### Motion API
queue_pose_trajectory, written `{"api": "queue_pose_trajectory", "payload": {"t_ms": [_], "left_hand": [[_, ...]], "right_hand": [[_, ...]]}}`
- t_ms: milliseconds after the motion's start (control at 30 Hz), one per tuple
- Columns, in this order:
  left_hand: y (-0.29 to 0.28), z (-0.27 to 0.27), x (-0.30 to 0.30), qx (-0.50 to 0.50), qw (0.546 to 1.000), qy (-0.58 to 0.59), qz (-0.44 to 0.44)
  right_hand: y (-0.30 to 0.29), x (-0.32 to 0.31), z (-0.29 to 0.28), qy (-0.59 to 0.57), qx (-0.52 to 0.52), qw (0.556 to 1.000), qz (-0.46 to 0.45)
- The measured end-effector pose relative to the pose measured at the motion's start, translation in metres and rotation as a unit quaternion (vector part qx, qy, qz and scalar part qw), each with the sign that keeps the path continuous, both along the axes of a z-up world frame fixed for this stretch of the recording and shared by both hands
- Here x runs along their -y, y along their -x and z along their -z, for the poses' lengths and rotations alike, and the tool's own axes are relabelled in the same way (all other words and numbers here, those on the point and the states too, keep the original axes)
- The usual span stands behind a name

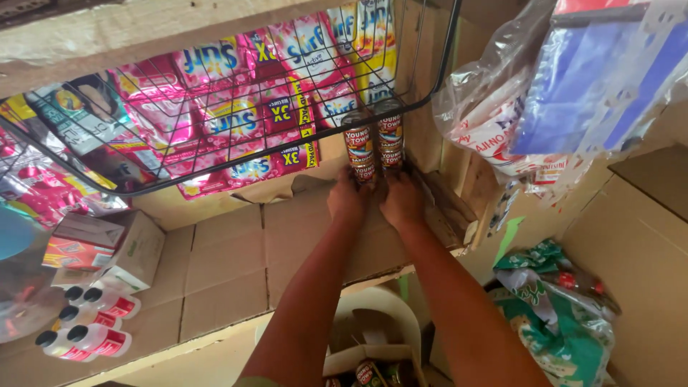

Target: Stocking and organizing canned food items on a retail shelf from a cardboard box.

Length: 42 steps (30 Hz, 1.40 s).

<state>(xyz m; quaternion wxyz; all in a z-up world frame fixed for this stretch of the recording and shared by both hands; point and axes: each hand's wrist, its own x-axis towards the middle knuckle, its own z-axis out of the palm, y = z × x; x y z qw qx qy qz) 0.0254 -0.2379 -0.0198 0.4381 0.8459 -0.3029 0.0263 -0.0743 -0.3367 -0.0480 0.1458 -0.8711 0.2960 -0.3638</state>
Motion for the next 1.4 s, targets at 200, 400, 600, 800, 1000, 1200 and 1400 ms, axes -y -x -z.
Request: {"api": "queue_pose_trajectory", "payload": {"t_ms": [200, 400, 600, 800, 1000, 1200, 1400], "left_hand": [[-0.012, 0.002, 0.020, -0.031, 0.999, 0.037, 0.013], [-0.024, 0.012, 0.030, -0.015, 1.000, -0.011, -0.003], [-0.002, 0.006, 0.009, -0.046, 0.998, 0.027, -0.040], [0.013, 0.067, -0.062, 0.079, 0.985, 0.012, 0.153], [0.102, 0.010, -0.200, 0.187, 0.933, 0.025, 0.308], [0.165, 0.048, -0.307, 0.204, 0.927, -0.042, 0.311], [0.177, 0.179, -0.359, 0.000, 0.955, -0.173, 0.240]], "right_hand": [[0.007, -0.009, -0.018, 0.009, -0.017, 1.000, 0.006], [0.004, -0.004, -0.014, 0.018, -0.004, 1.000, -0.009], [-0.007, 0.023, 0.020, -0.032, 0.093, 0.993, -0.065], [0.010, 0.034, 0.066, 0.011, 0.068, 0.973, -0.220], [0.124, -0.124, -0.006, -0.173, 0.129, 0.928, -0.304], [0.197, -0.240, 0.030, -0.147, 0.114, 0.902, -0.390], [0.237, -0.268, 0.175, -0.394, -0.033, 0.884, -0.251]]}}
